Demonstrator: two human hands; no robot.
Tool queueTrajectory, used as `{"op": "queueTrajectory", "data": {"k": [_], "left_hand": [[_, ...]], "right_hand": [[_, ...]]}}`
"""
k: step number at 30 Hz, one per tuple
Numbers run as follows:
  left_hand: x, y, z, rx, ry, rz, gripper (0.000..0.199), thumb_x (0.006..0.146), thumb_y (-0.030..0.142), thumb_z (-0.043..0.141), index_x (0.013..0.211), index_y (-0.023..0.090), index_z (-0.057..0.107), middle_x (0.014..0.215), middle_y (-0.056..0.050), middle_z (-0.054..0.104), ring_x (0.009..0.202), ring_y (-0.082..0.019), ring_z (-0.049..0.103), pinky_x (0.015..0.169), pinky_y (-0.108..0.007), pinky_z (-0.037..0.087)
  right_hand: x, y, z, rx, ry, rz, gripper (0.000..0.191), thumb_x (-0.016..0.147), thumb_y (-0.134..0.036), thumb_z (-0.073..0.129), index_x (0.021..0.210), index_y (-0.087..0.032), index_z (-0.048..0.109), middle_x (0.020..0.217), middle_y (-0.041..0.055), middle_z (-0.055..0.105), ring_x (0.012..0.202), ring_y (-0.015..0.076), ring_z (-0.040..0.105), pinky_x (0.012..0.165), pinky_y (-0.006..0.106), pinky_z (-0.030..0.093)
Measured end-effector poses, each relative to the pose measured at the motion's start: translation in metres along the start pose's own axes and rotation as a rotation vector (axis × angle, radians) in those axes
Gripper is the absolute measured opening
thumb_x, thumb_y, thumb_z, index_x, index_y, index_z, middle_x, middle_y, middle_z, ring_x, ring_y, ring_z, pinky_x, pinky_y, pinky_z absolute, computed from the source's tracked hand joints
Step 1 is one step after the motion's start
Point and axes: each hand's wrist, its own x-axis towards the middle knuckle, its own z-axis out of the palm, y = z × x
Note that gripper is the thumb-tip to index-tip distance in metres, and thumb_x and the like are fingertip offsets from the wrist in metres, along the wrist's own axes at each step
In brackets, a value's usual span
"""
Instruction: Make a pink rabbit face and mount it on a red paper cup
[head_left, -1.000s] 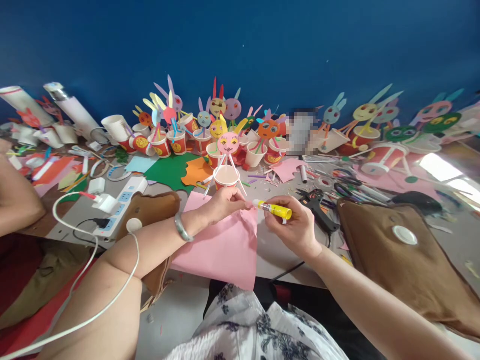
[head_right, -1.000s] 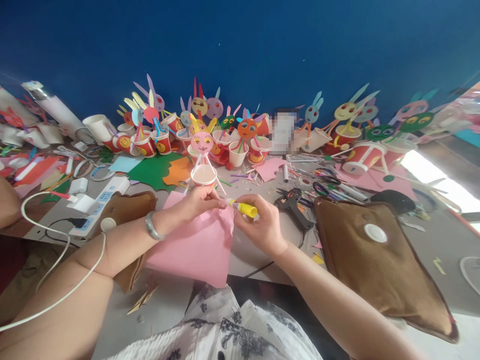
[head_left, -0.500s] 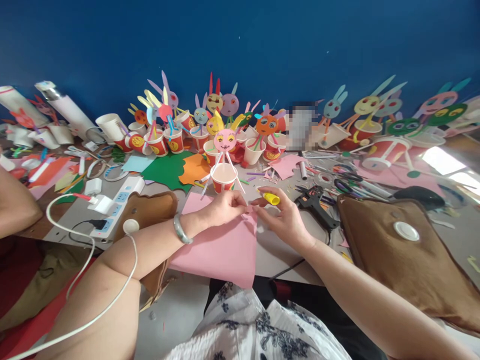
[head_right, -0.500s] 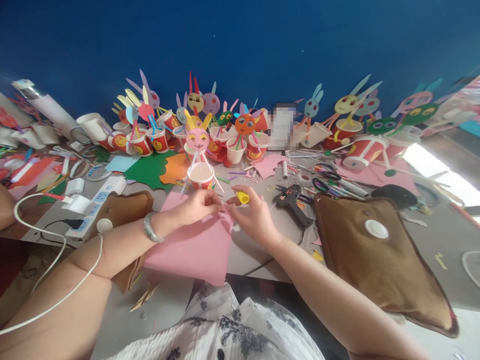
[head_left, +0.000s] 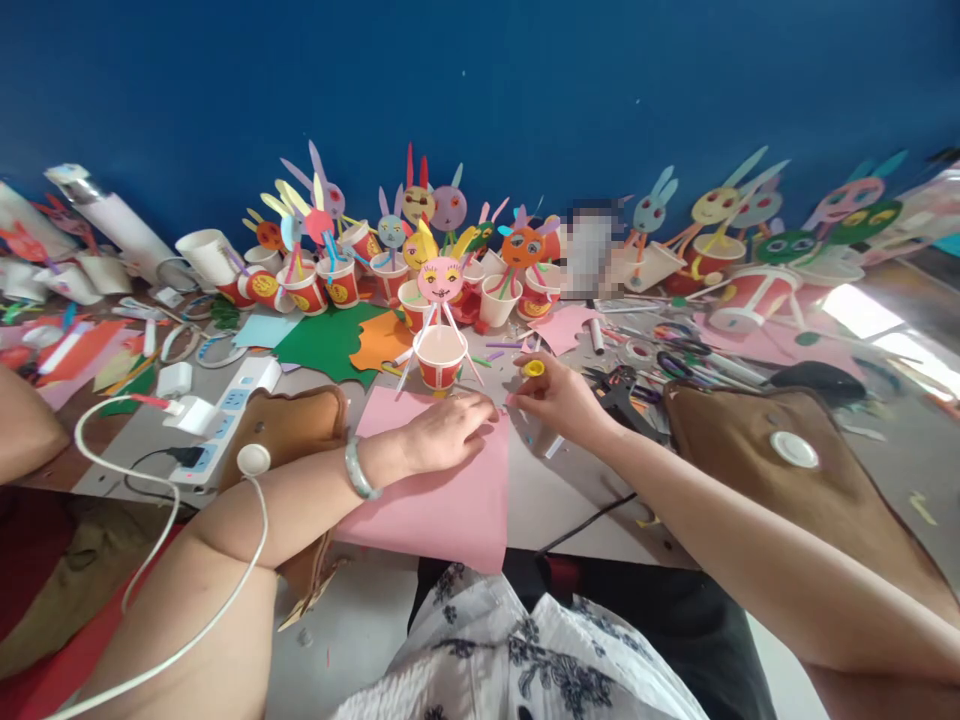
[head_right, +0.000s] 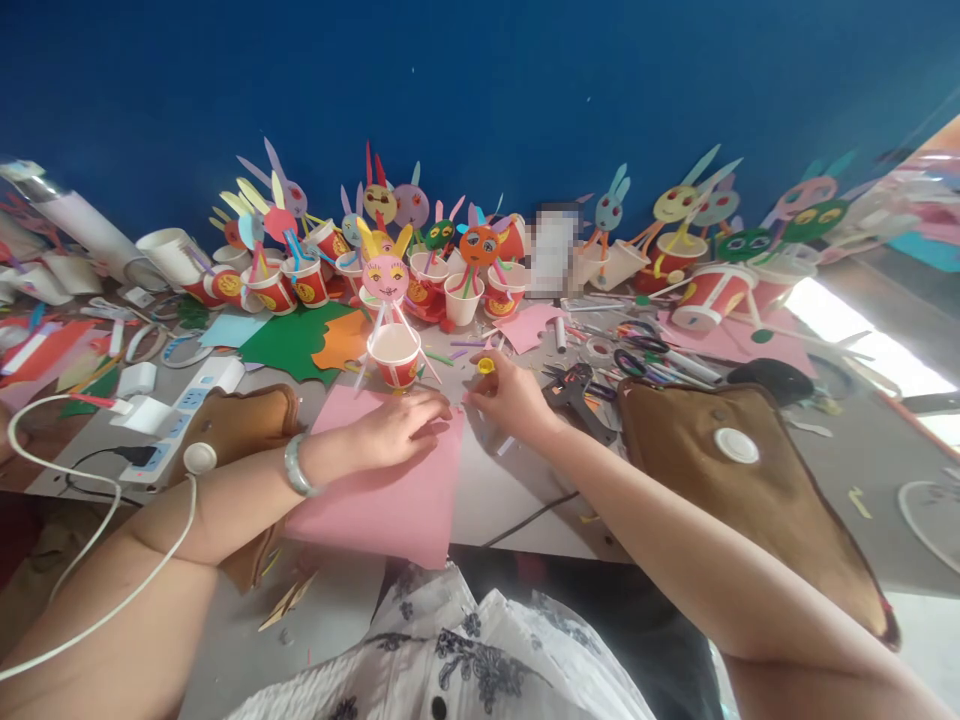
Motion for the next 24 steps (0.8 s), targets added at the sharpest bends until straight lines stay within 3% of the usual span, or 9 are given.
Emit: {"op": "queueTrajectory", "data": {"k": [3, 8, 15, 24], "left_hand": [[-0.001, 0.001, 0.001, 0.136, -0.068, 0.079, 0.022, 0.097, 0.012, 0.048, 0.115, 0.014, 0.061, 0.122, -0.017, 0.066, 0.115, -0.027, 0.063, 0.102, -0.042, 0.051], [-0.002, 0.003, 0.002, 0.253, -0.094, 0.136, 0.031, 0.097, 0.018, 0.054, 0.126, 0.013, 0.059, 0.138, -0.019, 0.060, 0.124, -0.030, 0.059, 0.106, -0.046, 0.047], [0.000, 0.002, 0.006, 0.382, -0.160, 0.110, 0.035, 0.099, 0.032, 0.059, 0.127, 0.012, 0.060, 0.145, -0.016, 0.057, 0.119, -0.032, 0.057, 0.102, -0.046, 0.046], [0.001, 0.002, 0.008, 0.409, -0.141, 0.116, 0.038, 0.100, 0.039, 0.057, 0.125, 0.011, 0.060, 0.144, -0.018, 0.057, 0.119, -0.032, 0.057, 0.102, -0.046, 0.045]], "right_hand": [[0.000, 0.001, 0.007, -0.038, -0.050, -0.046, 0.043, 0.074, -0.024, 0.067, 0.117, -0.023, 0.059, 0.070, -0.0033, 0.075, 0.061, 0.0181, 0.065, 0.068, 0.031, 0.048], [0.000, 0.002, 0.014, -0.133, 0.011, -0.145, 0.042, 0.077, -0.026, 0.065, 0.118, -0.024, 0.061, 0.069, -0.0026, 0.075, 0.064, 0.0213, 0.066, 0.079, 0.038, 0.048], [0.008, 0.005, 0.012, -0.213, 0.010, -0.148, 0.046, 0.080, -0.027, 0.065, 0.125, -0.022, 0.058, 0.073, -0.0020, 0.077, 0.067, 0.0218, 0.067, 0.092, 0.042, 0.044], [0.012, 0.008, 0.006, -0.236, -0.024, -0.206, 0.044, 0.082, -0.028, 0.066, 0.125, -0.023, 0.057, 0.076, -0.0014, 0.078, 0.071, 0.0228, 0.069, 0.097, 0.044, 0.042]]}}
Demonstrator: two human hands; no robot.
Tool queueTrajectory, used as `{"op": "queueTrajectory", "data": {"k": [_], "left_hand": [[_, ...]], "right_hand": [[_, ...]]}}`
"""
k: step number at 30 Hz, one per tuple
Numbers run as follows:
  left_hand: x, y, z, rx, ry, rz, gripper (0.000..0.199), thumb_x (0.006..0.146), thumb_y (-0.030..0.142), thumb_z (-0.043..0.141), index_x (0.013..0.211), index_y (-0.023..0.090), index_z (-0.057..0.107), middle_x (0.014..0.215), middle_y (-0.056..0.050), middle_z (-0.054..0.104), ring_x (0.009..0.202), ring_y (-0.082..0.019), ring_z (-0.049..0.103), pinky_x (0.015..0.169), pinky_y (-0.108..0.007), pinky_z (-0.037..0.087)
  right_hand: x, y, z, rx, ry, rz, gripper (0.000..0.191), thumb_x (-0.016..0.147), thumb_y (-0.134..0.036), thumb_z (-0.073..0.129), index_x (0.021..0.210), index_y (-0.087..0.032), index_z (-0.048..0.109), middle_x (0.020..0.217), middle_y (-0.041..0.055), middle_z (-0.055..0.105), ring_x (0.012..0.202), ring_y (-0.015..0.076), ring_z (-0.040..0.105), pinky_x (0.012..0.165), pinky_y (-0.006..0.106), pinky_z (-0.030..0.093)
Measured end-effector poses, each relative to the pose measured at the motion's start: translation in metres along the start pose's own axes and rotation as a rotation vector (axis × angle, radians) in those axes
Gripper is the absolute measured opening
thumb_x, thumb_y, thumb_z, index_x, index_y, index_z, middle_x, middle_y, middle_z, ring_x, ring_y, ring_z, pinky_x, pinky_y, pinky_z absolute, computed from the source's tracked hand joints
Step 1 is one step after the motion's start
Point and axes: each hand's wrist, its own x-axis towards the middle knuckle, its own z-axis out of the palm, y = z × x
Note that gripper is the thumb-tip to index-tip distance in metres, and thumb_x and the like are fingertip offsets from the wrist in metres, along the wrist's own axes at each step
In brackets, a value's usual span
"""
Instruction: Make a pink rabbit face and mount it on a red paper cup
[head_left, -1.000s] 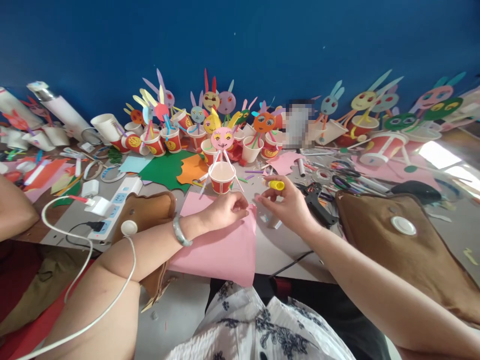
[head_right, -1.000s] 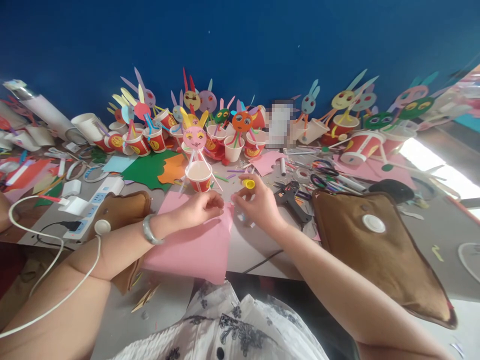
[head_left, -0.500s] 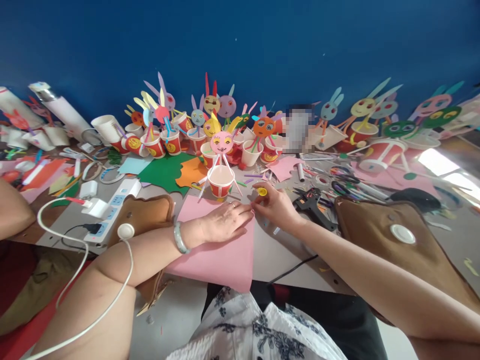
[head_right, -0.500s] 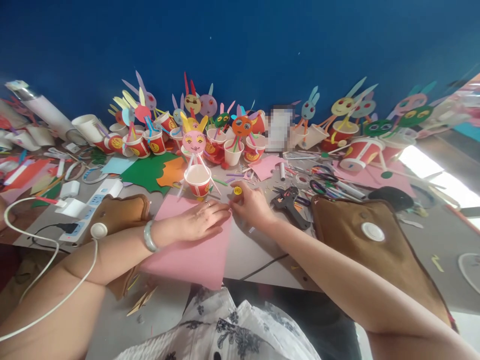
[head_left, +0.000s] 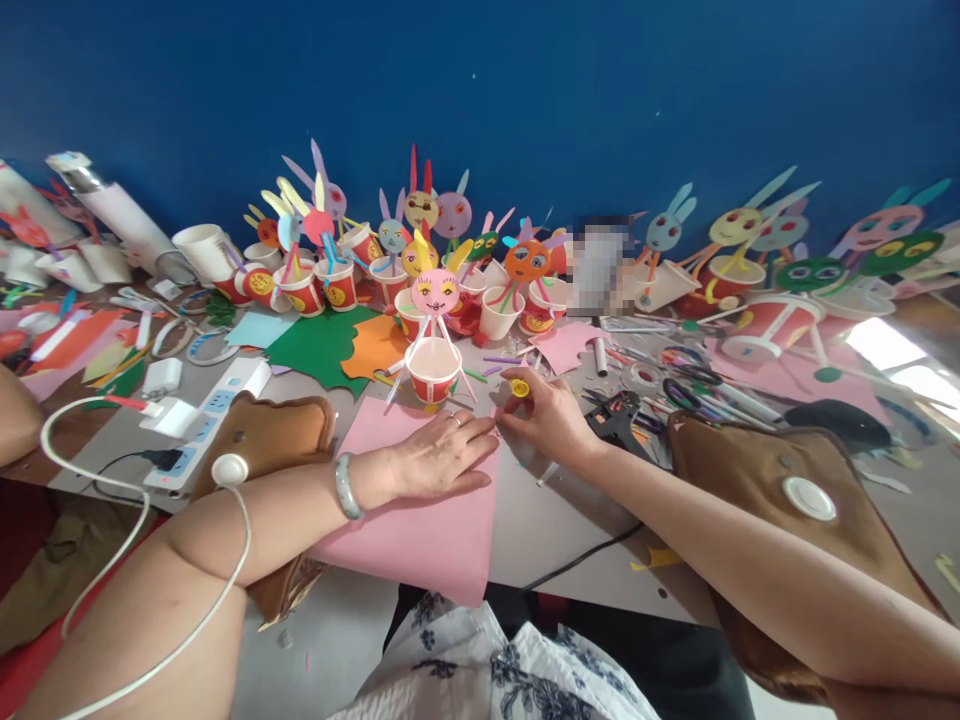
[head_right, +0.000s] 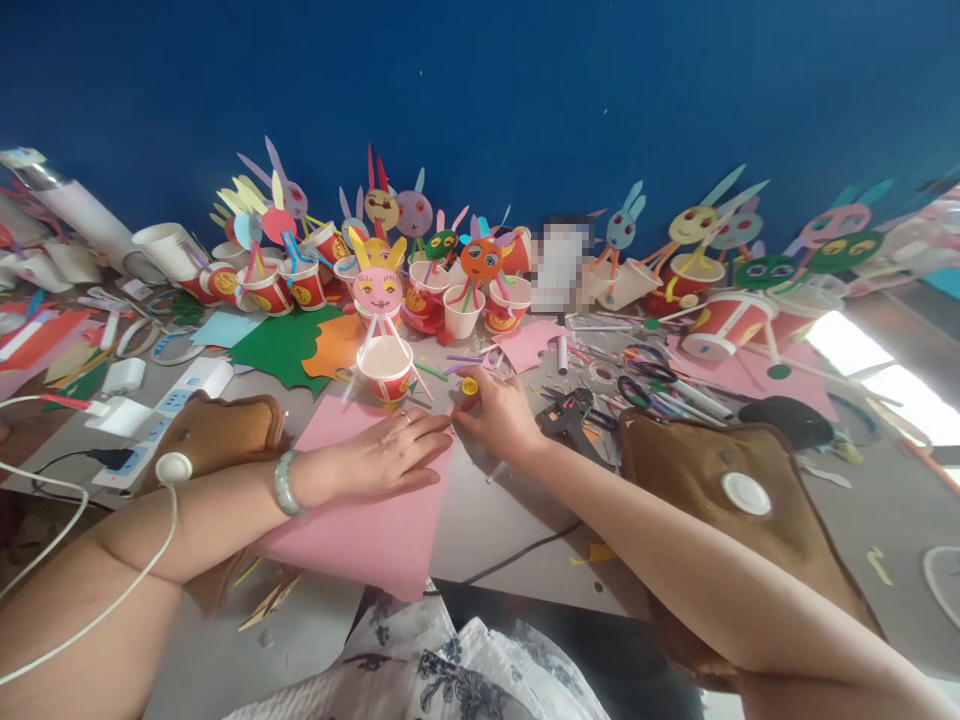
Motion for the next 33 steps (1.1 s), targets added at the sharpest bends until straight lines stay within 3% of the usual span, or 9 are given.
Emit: {"op": "queueTrajectory", "data": {"k": [5, 10, 13, 16, 20, 26, 33], "left_hand": [[0.000, 0.000, 0.001, -0.010, 0.014, -0.008, 0.038, 0.099, 0.041, 0.058, 0.125, 0.013, 0.061, 0.142, -0.018, 0.059, 0.118, -0.032, 0.057, 0.101, -0.047, 0.046], [0.002, 0.001, -0.001, -0.049, -0.016, -0.033, 0.038, 0.101, 0.042, 0.054, 0.124, 0.012, 0.061, 0.144, -0.018, 0.057, 0.116, -0.031, 0.056, 0.099, -0.046, 0.047], [0.002, 0.001, 0.000, -0.059, -0.015, -0.038, 0.038, 0.102, 0.042, 0.052, 0.125, 0.013, 0.060, 0.148, -0.018, 0.054, 0.115, -0.031, 0.055, 0.097, -0.045, 0.047], [0.002, 0.000, 0.003, -0.065, 0.004, -0.040, 0.040, 0.101, 0.043, 0.055, 0.126, 0.012, 0.059, 0.150, -0.019, 0.052, 0.115, -0.031, 0.055, 0.096, -0.045, 0.046], [0.003, 0.000, 0.003, -0.058, 0.007, -0.038, 0.039, 0.100, 0.043, 0.057, 0.123, 0.012, 0.060, 0.143, -0.019, 0.056, 0.113, -0.031, 0.056, 0.096, -0.045, 0.046], [0.004, 0.002, 0.002, -0.019, -0.007, -0.037, 0.038, 0.101, 0.044, 0.053, 0.121, 0.012, 0.060, 0.142, -0.017, 0.057, 0.112, -0.031, 0.055, 0.096, -0.044, 0.044], [0.005, 0.001, 0.001, -0.057, -0.005, -0.045, 0.037, 0.098, 0.043, 0.059, 0.119, 0.013, 0.060, 0.136, -0.018, 0.059, 0.109, -0.030, 0.056, 0.093, -0.044, 0.044]], "right_hand": [[-0.001, 0.003, -0.002, 0.047, 0.026, -0.016, 0.042, 0.081, -0.029, 0.069, 0.121, -0.023, 0.059, 0.075, -0.0013, 0.076, 0.072, 0.0229, 0.070, 0.096, 0.045, 0.044], [-0.003, -0.002, -0.019, 0.316, 0.036, 0.042, 0.034, 0.094, -0.033, 0.054, 0.124, -0.021, 0.063, 0.070, 0.0002, 0.073, 0.068, 0.0200, 0.069, 0.067, 0.031, 0.050], [-0.002, -0.006, -0.030, 0.407, -0.001, 0.080, 0.040, 0.094, -0.045, 0.060, 0.122, -0.019, 0.069, 0.067, -0.0005, 0.070, 0.057, 0.0164, 0.061, 0.056, 0.028, 0.045], [0.000, -0.006, -0.034, 0.363, 0.008, 0.012, 0.033, 0.089, -0.046, 0.067, 0.107, -0.019, 0.074, 0.076, 0.0019, 0.073, 0.061, 0.0158, 0.060, 0.060, 0.029, 0.047], [0.002, -0.002, -0.030, 0.220, -0.002, -0.126, 0.020, 0.093, -0.037, 0.062, 0.093, -0.020, 0.071, 0.078, 0.0033, 0.075, 0.066, 0.0171, 0.062, 0.068, 0.030, 0.048], [0.002, 0.006, -0.021, 0.056, -0.030, -0.246, 0.019, 0.098, -0.037, 0.059, 0.090, -0.021, 0.066, 0.080, 0.0039, 0.075, 0.070, 0.0197, 0.065, 0.084, 0.037, 0.045], [0.000, 0.008, -0.016, -0.006, -0.051, -0.337, 0.019, 0.102, -0.036, 0.054, 0.097, -0.021, 0.065, 0.091, 0.0067, 0.078, 0.078, 0.0224, 0.068, 0.084, 0.038, 0.043]]}}
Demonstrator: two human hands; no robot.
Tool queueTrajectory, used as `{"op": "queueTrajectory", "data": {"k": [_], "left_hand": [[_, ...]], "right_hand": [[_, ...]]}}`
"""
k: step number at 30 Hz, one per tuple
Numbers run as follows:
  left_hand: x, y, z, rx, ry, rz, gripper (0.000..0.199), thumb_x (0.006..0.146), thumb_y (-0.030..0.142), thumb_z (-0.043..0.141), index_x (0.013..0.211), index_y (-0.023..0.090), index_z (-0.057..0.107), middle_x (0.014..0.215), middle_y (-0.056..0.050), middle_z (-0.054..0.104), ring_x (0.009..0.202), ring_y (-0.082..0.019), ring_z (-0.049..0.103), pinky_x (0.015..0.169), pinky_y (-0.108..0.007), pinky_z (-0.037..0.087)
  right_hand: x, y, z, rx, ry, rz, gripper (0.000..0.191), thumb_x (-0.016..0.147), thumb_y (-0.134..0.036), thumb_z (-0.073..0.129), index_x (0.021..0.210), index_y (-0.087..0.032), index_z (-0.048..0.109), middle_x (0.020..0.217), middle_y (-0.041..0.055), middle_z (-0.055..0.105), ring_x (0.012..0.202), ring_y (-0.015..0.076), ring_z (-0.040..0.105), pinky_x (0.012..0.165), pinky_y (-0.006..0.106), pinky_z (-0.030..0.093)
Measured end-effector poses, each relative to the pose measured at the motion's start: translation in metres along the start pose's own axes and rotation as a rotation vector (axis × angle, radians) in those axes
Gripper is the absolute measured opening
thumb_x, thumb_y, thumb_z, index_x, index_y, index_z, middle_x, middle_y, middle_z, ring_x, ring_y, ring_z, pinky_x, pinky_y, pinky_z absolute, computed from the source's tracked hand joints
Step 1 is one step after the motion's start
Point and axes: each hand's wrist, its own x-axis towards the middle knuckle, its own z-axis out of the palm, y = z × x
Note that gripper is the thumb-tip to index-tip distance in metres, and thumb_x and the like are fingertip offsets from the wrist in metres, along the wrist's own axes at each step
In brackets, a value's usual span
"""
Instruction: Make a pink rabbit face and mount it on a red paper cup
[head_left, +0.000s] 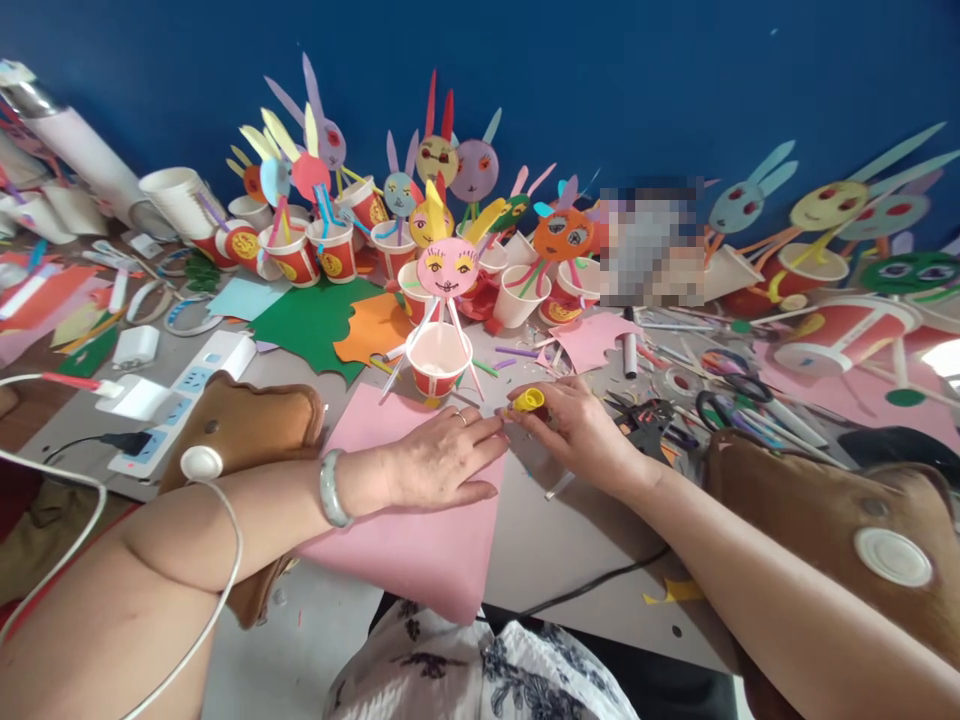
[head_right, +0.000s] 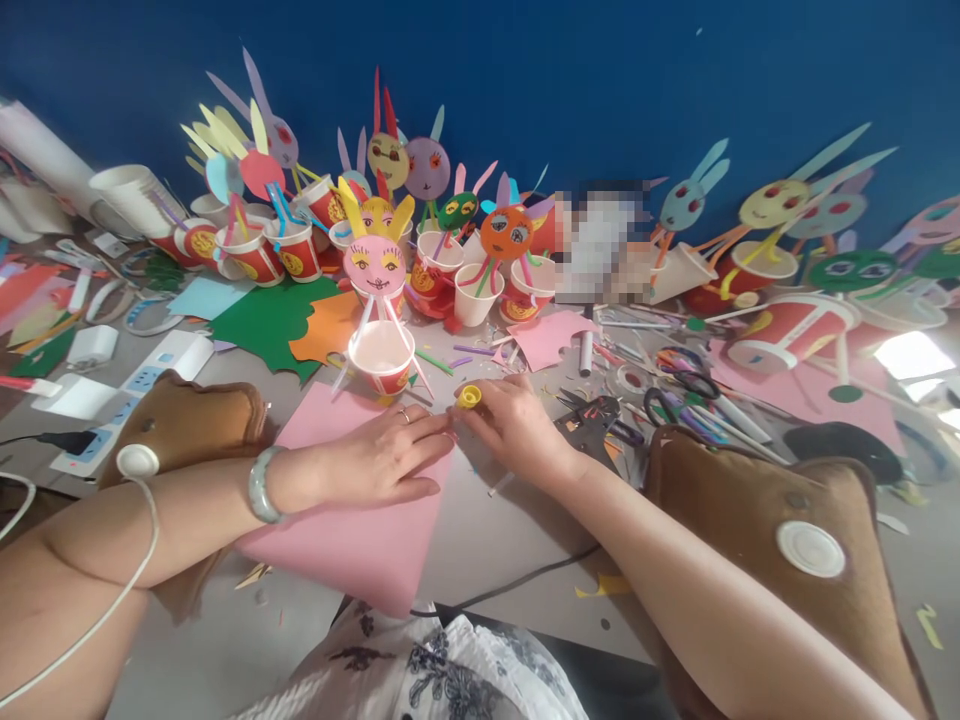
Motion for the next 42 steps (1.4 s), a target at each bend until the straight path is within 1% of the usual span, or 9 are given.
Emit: {"op": "queueTrajectory", "data": {"k": [9, 14, 18, 23, 26, 30, 35, 38, 42], "left_hand": [[0.002, -0.001, -0.002, -0.025, -0.008, 0.001, 0.033, 0.095, 0.041, 0.063, 0.113, 0.014, 0.061, 0.128, -0.016, 0.062, 0.105, -0.030, 0.056, 0.093, -0.044, 0.045], [0.000, -0.002, 0.000, -0.019, -0.020, -0.002, 0.036, 0.095, 0.041, 0.062, 0.116, 0.013, 0.062, 0.134, -0.016, 0.061, 0.109, -0.031, 0.056, 0.098, -0.046, 0.045], [-0.002, -0.004, 0.003, -0.008, -0.001, 0.007, 0.039, 0.095, 0.042, 0.062, 0.119, 0.013, 0.062, 0.149, -0.018, 0.053, 0.117, -0.033, 0.055, 0.101, -0.048, 0.044], [-0.001, -0.003, 0.003, -0.016, -0.009, 0.002, 0.037, 0.095, 0.042, 0.061, 0.117, 0.012, 0.062, 0.151, -0.020, 0.052, 0.122, -0.034, 0.055, 0.101, -0.048, 0.045], [0.001, -0.002, -0.001, -0.026, -0.020, 0.002, 0.038, 0.095, 0.041, 0.062, 0.119, 0.012, 0.061, 0.146, -0.020, 0.055, 0.119, -0.033, 0.056, 0.100, -0.047, 0.045], [0.002, 0.000, -0.005, -0.030, -0.048, -0.015, 0.036, 0.095, 0.041, 0.062, 0.119, 0.013, 0.061, 0.132, -0.017, 0.061, 0.110, -0.031, 0.056, 0.097, -0.045, 0.045], [0.002, 0.000, -0.005, -0.006, -0.056, -0.013, 0.033, 0.096, 0.042, 0.060, 0.116, 0.014, 0.062, 0.136, -0.016, 0.060, 0.109, -0.031, 0.056, 0.096, -0.045, 0.044], [0.001, -0.001, -0.004, -0.012, -0.044, -0.010, 0.036, 0.095, 0.040, 0.062, 0.119, 0.013, 0.062, 0.144, -0.017, 0.056, 0.112, -0.031, 0.056, 0.099, -0.046, 0.044], [0.000, -0.001, -0.004, -0.006, -0.045, -0.005, 0.039, 0.095, 0.040, 0.063, 0.121, 0.012, 0.061, 0.151, -0.019, 0.052, 0.116, -0.033, 0.056, 0.101, -0.048, 0.044]], "right_hand": [[-0.001, 0.000, 0.005, -0.025, 0.017, -0.028, 0.016, 0.103, -0.033, 0.053, 0.100, -0.021, 0.064, 0.091, 0.0068, 0.077, 0.083, 0.0235, 0.070, 0.086, 0.038, 0.044], [0.000, 0.001, 0.009, -0.023, 0.038, -0.007, 0.016, 0.100, -0.034, 0.057, 0.097, -0.020, 0.065, 0.087, 0.0075, 0.076, 0.081, 0.0242, 0.069, 0.084, 0.038, 0.044], [0.002, 0.002, 0.005, 0.033, 0.083, 0.066, 0.015, 0.096, -0.033, 0.061, 0.090, -0.021, 0.065, 0.082, 0.0053, 0.075, 0.075, 0.0221, 0.067, 0.082, 0.036, 0.045], [0.002, -0.003, -0.006, 0.141, 0.140, 0.206, 0.018, 0.094, -0.036, 0.062, 0.086, -0.021, 0.068, 0.075, 0.0031, 0.073, 0.067, 0.0188, 0.063, 0.067, 0.031, 0.047], [0.001, -0.006, -0.008, 0.142, 0.107, 0.182, 0.018, 0.093, -0.037, 0.062, 0.088, -0.022, 0.069, 0.078, 0.0042, 0.075, 0.071, 0.0197, 0.065, 0.070, 0.031, 0.049], [-0.001, -0.004, -0.002, 0.058, 0.041, 0.066, 0.015, 0.095, -0.033, 0.062, 0.089, -0.022, 0.070, 0.079, 0.0050, 0.076, 0.073, 0.0212, 0.066, 0.078, 0.035, 0.049], [-0.002, 0.003, 0.005, 0.008, 0.031, -0.057, 0.017, 0.099, -0.035, 0.058, 0.100, -0.022, 0.069, 0.091, 0.0068, 0.079, 0.079, 0.0225, 0.069, 0.086, 0.038, 0.047], [-0.001, 0.005, 0.004, 0.004, 0.054, -0.057, 0.018, 0.099, -0.035, 0.058, 0.102, -0.021, 0.069, 0.093, 0.0074, 0.079, 0.083, 0.0239, 0.071, 0.089, 0.040, 0.047], [-0.001, 0.001, -0.005, 0.037, 0.108, 0.060, 0.016, 0.096, -0.034, 0.060, 0.099, -0.022, 0.071, 0.091, 0.0067, 0.079, 0.082, 0.0240, 0.072, 0.084, 0.038, 0.050]]}}
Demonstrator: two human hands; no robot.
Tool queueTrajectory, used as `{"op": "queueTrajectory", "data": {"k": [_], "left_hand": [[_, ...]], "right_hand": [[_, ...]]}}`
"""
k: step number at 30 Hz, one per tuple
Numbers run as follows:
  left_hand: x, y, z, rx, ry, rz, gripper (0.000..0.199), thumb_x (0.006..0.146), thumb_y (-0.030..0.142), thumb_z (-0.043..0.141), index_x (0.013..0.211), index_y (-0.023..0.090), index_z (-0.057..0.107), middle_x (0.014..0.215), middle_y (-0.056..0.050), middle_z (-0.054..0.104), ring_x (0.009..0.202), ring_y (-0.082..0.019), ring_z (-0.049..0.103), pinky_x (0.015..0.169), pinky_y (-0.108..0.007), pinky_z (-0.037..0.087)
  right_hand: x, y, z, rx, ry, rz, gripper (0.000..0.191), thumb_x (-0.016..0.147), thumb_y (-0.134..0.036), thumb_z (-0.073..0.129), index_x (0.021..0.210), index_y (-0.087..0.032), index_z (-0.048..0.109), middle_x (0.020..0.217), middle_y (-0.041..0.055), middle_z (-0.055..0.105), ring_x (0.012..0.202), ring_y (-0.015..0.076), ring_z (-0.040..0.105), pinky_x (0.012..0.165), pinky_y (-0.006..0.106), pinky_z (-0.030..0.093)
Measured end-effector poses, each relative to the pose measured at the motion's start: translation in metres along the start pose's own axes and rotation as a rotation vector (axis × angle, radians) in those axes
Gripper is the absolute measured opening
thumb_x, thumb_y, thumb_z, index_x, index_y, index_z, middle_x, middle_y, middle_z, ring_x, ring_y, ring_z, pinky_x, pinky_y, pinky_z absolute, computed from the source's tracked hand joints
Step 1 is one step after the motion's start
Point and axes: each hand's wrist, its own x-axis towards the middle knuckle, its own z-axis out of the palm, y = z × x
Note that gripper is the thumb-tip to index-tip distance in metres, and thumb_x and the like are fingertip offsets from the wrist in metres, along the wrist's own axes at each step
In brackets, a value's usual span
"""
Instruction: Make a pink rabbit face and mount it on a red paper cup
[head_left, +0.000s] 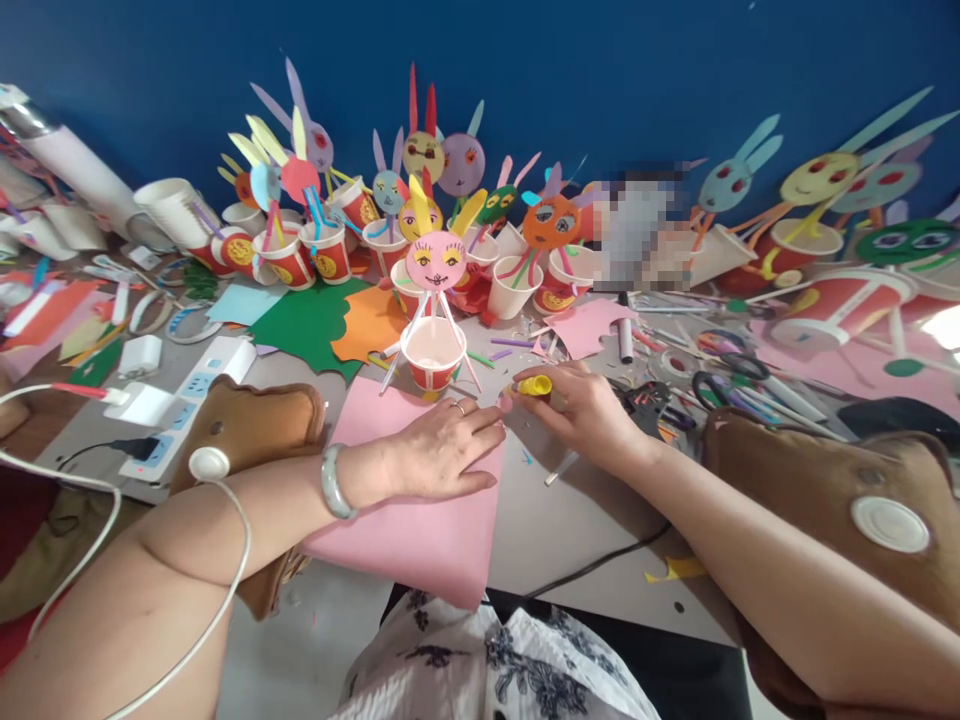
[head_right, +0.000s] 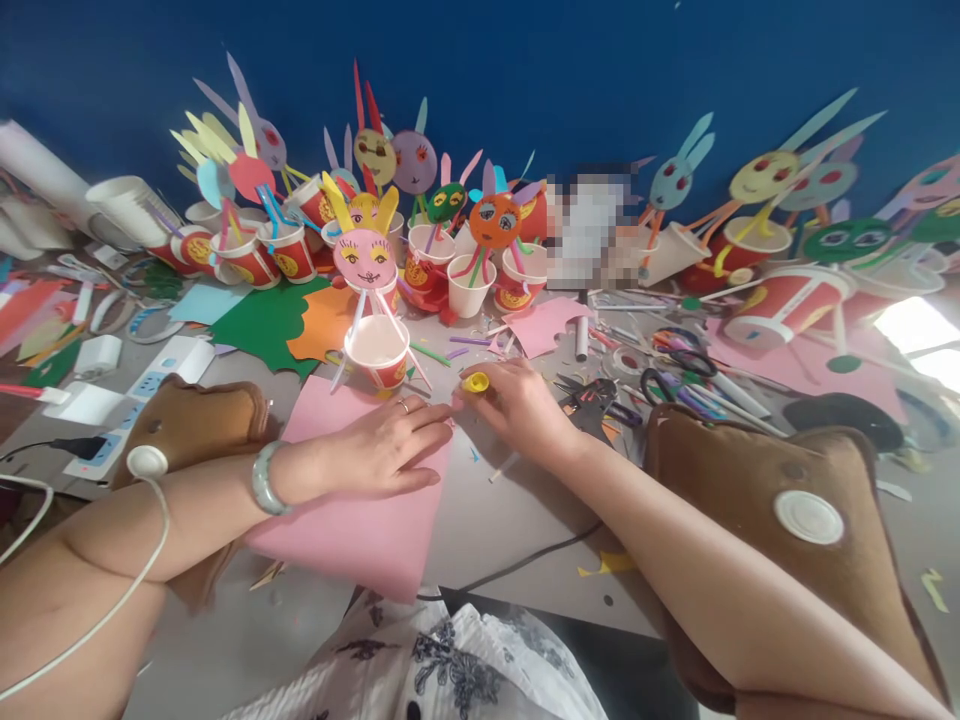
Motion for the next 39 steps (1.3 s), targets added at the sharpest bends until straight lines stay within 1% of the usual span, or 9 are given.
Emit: {"op": "queueTrajectory", "data": {"k": [5, 12, 16, 21, 25, 29, 32, 35, 39], "left_hand": [[0.001, 0.001, -0.002, -0.022, 0.001, -0.010, 0.036, 0.095, 0.039, 0.064, 0.117, 0.012, 0.062, 0.144, -0.019, 0.057, 0.112, -0.031, 0.057, 0.098, -0.046, 0.046], [0.001, 0.001, -0.002, -0.027, 0.007, 0.000, 0.034, 0.095, 0.039, 0.063, 0.118, 0.014, 0.061, 0.136, -0.017, 0.060, 0.110, -0.031, 0.056, 0.097, -0.047, 0.045], [0.001, 0.000, -0.001, -0.009, 0.003, -0.006, 0.039, 0.095, 0.041, 0.063, 0.120, 0.012, 0.061, 0.143, -0.018, 0.057, 0.112, -0.032, 0.056, 0.099, -0.046, 0.045], [0.001, 0.001, -0.001, -0.013, -0.005, -0.019, 0.037, 0.095, 0.041, 0.063, 0.120, 0.013, 0.061, 0.146, -0.018, 0.055, 0.116, -0.032, 0.055, 0.101, -0.047, 0.044], [0.001, 0.002, -0.001, -0.030, -0.010, -0.024, 0.038, 0.095, 0.040, 0.062, 0.122, 0.014, 0.061, 0.144, -0.018, 0.057, 0.114, -0.032, 0.056, 0.097, -0.046, 0.046], [0.001, 0.001, 0.000, -0.021, 0.004, -0.017, 0.036, 0.094, 0.040, 0.064, 0.119, 0.014, 0.061, 0.146, -0.018, 0.055, 0.113, -0.032, 0.056, 0.098, -0.048, 0.045], [0.000, 0.000, 0.001, -0.009, 0.004, -0.011, 0.037, 0.094, 0.040, 0.065, 0.119, 0.013, 0.061, 0.148, -0.018, 0.054, 0.115, -0.032, 0.057, 0.099, -0.047, 0.045], [0.000, 0.000, 0.001, 0.003, -0.005, -0.007, 0.037, 0.095, 0.041, 0.064, 0.119, 0.012, 0.061, 0.149, -0.019, 0.053, 0.115, -0.032, 0.056, 0.099, -0.046, 0.045], [0.001, 0.000, 0.000, -0.006, -0.008, -0.014, 0.037, 0.095, 0.040, 0.064, 0.119, 0.013, 0.061, 0.145, -0.017, 0.056, 0.114, -0.031, 0.056, 0.099, -0.045, 0.045]], "right_hand": [[-0.001, -0.008, -0.008, 0.051, -0.018, 0.038, 0.018, 0.095, -0.036, 0.061, 0.098, -0.022, 0.072, 0.089, 0.0064, 0.078, 0.081, 0.0234, 0.070, 0.081, 0.037, 0.053], [-0.002, -0.003, 0.004, 0.013, -0.084, -0.038, 0.017, 0.096, -0.034, 0.060, 0.099, -0.023, 0.073, 0.090, 0.0066, 0.079, 0.080, 0.0235, 0.069, 0.086, 0.039, 0.051], [-0.001, -0.001, 0.006, 0.004, -0.057, -0.059, 0.019, 0.098, -0.036, 0.059, 0.101, -0.022, 0.072, 0.095, 0.0075, 0.080, 0.086, 0.0250, 0.072, 0.090, 0.041, 0.050], [-0.001, -0.005, -0.002, 0.021, -0.004, 0.005, 0.021, 0.096, -0.037, 0.059, 0.102, -0.022, 0.071, 0.092, 0.0075, 0.079, 0.085, 0.0248, 0.072, 0.087, 0.040, 0.051], [-0.003, -0.005, -0.002, 0.037, -0.036, 0.022, 0.019, 0.094, -0.036, 0.061, 0.101, -0.023, 0.072, 0.088, 0.0060, 0.079, 0.081, 0.0234, 0.070, 0.084, 0.038, 0.052], [-0.003, 0.000, 0.004, 0.040, -0.052, -0.008, 0.017, 0.094, -0.036, 0.060, 0.099, -0.024, 0.071, 0.087, 0.0057, 0.079, 0.082, 0.0243, 0.071, 0.088, 0.040, 0.051], [-0.001, -0.001, 0.001, 0.012, 0.009, 0.028, 0.017, 0.094, -0.035, 0.059, 0.101, -0.023, 0.069, 0.091, 0.0072, 0.078, 0.086, 0.0258, 0.071, 0.090, 0.042, 0.050], [0.000, -0.005, -0.007, 0.008, 0.059, 0.079, 0.018, 0.095, -0.037, 0.058, 0.100, -0.023, 0.068, 0.094, 0.0078, 0.078, 0.084, 0.0254, 0.070, 0.085, 0.041, 0.051], [-0.002, -0.006, -0.006, 0.031, -0.014, 0.062, 0.017, 0.094, -0.037, 0.060, 0.099, -0.024, 0.068, 0.084, 0.0047, 0.077, 0.074, 0.0226, 0.067, 0.081, 0.038, 0.050]]}}
